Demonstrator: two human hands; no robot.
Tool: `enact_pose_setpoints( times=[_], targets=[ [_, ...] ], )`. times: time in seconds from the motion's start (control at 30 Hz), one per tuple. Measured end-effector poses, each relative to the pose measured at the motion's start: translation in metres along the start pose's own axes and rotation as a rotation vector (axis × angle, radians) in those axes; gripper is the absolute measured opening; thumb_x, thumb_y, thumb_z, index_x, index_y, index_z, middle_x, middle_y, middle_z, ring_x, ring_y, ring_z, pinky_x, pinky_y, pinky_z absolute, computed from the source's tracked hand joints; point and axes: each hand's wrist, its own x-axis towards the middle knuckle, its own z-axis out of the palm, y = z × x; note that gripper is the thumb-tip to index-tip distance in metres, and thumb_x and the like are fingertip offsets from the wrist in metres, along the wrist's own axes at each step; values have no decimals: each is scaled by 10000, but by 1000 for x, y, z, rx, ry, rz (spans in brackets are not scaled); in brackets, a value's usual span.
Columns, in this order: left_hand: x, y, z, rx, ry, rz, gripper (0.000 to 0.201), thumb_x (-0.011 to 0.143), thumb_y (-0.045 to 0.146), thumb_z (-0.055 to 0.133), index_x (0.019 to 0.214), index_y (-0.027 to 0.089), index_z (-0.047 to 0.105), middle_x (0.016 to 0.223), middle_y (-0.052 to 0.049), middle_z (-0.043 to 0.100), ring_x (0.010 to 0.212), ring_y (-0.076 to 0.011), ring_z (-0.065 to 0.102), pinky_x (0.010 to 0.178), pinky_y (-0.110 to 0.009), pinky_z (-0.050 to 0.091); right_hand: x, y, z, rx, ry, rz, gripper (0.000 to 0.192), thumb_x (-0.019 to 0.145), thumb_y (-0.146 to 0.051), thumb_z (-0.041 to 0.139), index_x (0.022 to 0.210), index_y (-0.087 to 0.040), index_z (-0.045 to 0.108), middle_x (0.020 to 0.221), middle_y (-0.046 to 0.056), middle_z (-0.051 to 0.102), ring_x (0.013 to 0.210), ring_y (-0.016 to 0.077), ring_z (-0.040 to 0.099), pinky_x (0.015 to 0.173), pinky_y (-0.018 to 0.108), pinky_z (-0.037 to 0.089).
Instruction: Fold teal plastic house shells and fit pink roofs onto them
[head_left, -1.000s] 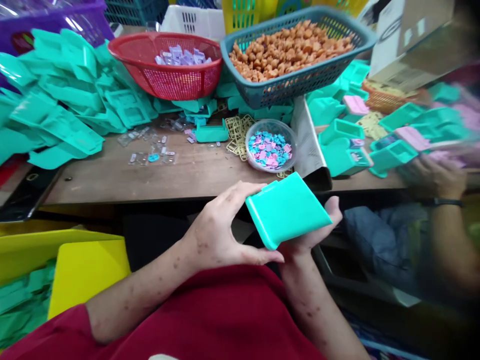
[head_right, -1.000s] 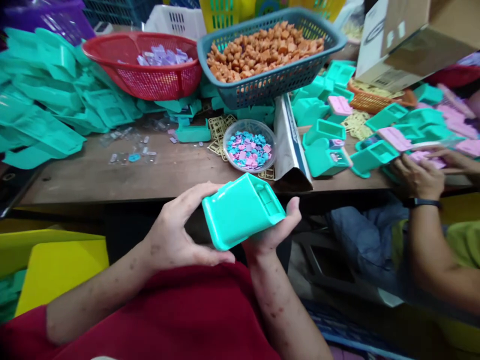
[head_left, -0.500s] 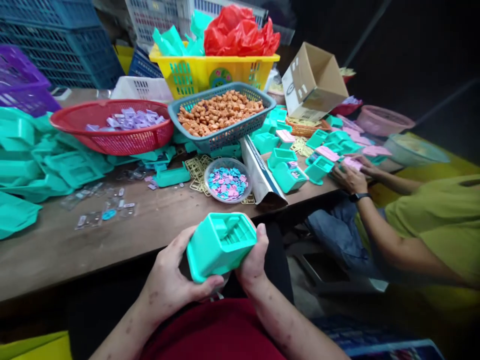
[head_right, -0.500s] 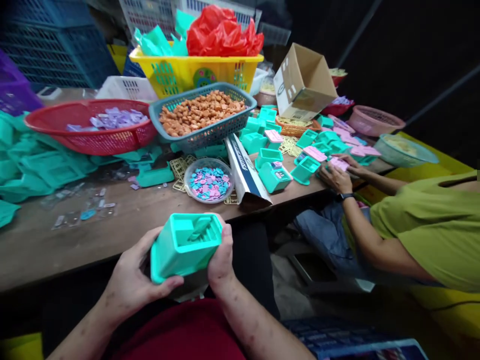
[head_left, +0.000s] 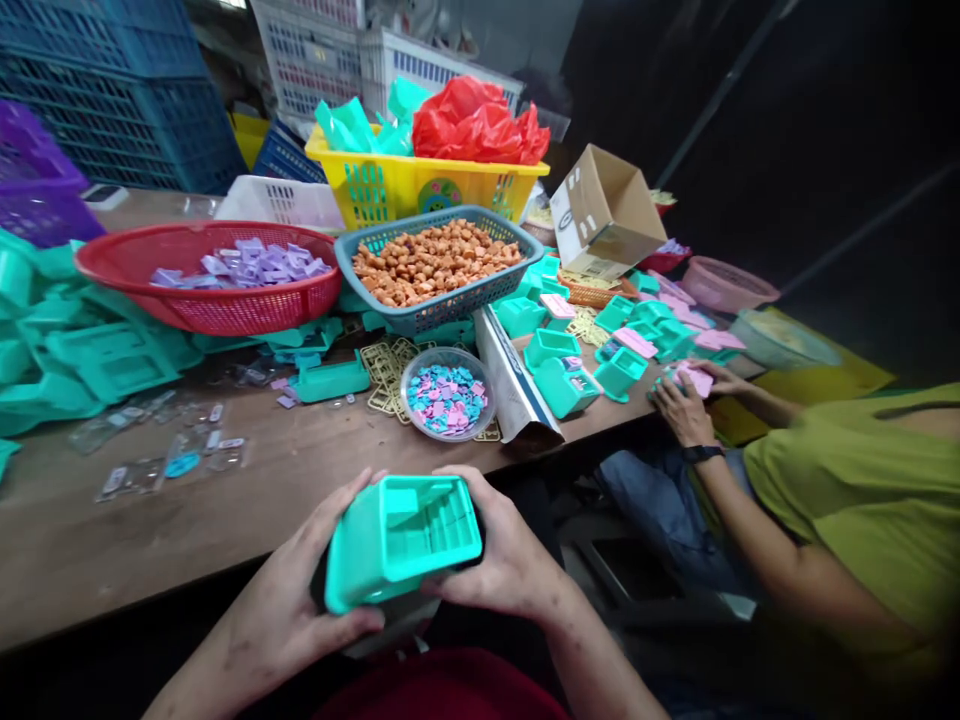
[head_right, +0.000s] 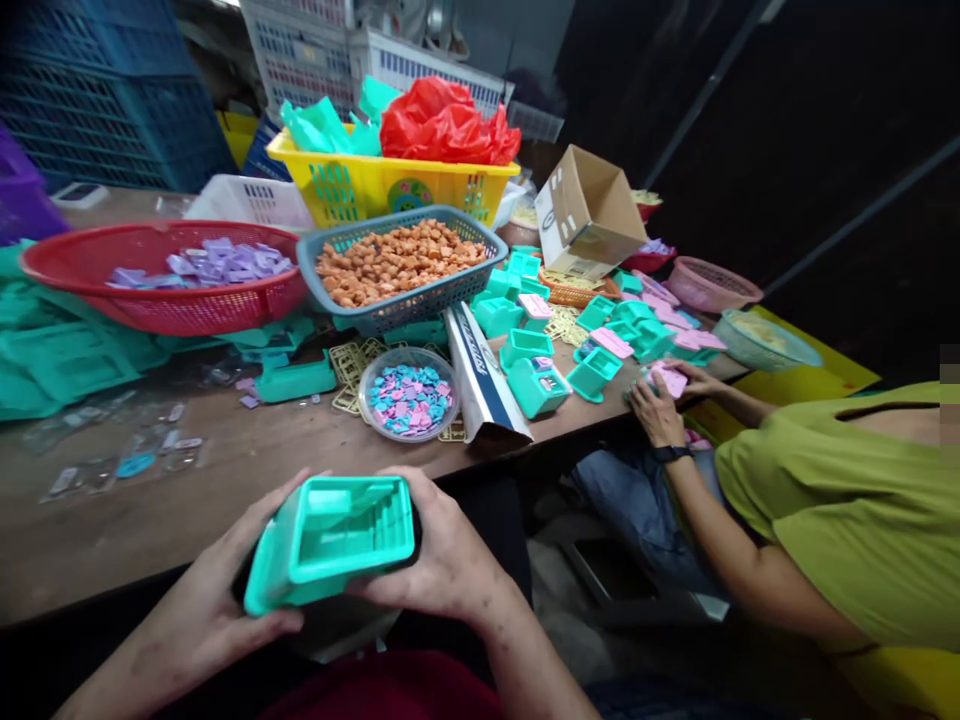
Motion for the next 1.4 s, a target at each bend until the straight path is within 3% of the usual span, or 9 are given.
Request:
enact_pose_setpoints(
  times=[0.17, 0.33, 0.43, 0.67, 0.8, 0.93, 1.1, 1.27, 1.4],
  targets=[
    [8, 6, 1, -78, -59, 9, 1279, 736, 809, 932, 1785, 387, 334, 1711, -144, 577, 1526, -453, 613, 1265, -603, 550, -4, -17, -37, -40, 13, -78, 957, 524, -477, 1149, 1367, -303, 731, 1313, 62, 795, 1195, 334, 771, 1066, 402, 608],
    [20, 6, -5, -47, -45, 65, 421, 1030, 498, 755, 1410, 317, 761, 1418, -85, 786, 1246, -301, 791, 1099, -407, 674, -18, -19, -70, 86, 342, -226, 941, 683, -641, 1053, 1486, -361, 650, 1305, 86, 782, 1113, 343, 795, 916, 446, 689],
    [22, 1, -9, -7, -53, 75, 244, 1064, 412, 713, 1262, 310, 812, 1271, -47, 833, 1136, -233, 817, 1028, -316, 675, -27, -11, -72, 76, 454, -200, 952, 767, -690, 963, 1559, -327, 580, 1395, 146, 730, 1194, 384, 765, 942, 512, 688],
    [20, -7, -23, -55, -38, 67, 204, 1079, 398, 678, 1152, 285, 832, 1149, -41, 843, 1046, -214, 814, 944, -284, 662, -33, 1, -37, 78, -184, 206, 934, 519, -611, 1096, 1321, -296, 736, 1120, 63, 764, 961, 297, 740, 820, 383, 619],
    [15, -14, -26, -69, 25, 40, 203, 1071, 393, 697, 1204, 303, 823, 1153, -33, 827, 1025, -223, 796, 938, -303, 650, -31, 17, -16, -115, -285, 238, 949, 452, -543, 1126, 1307, -305, 792, 1236, 63, 741, 1129, 339, 722, 1029, 452, 587],
    [12, -15, -24, -137, 327, 58, 145, 1100, 348, 668, 1148, 273, 781, 1093, -31, 761, 930, -178, 741, 867, -265, 615, -45, 36, -4, -207, -272, 347, 1013, 551, -552, 1105, 1448, -291, 716, 1435, 91, 711, 1328, 369, 684, 1189, 495, 552],
    [12, -2, -23, -267, 456, 109, 523, 1061, 591, 718, 1470, 279, 627, 1338, -104, 668, 1128, -238, 708, 1039, -361, 622, -13, 34, -26, -157, -196, 486, 890, 615, -475, 1097, 1409, -216, 787, 1507, 174, 706, 1546, 420, 568, 1385, 604, 387],
    [26, 9, -24, 40, 109, 233, 1302, 793, 724, 955, 1786, 318, 217, 1797, -201, 322, 1666, -434, 371, 1374, -657, 393, 72, 33, -53, 212, -376, 568, 459, 871, -483, 883, 1168, -137, 828, 1200, 56, 774, 1269, 243, 794, 1216, 400, 605],
    [53, 6, -24, 243, -110, 244, 1167, 878, 478, 964, 1784, 339, 242, 1834, -186, 285, 1707, -411, 320, 1375, -665, 396, 26, 57, -37, 303, -202, 626, 524, 757, -201, 963, 1255, -262, 813, 1380, 42, 725, 1527, 284, 628, 1313, 430, 519]
  ],
)
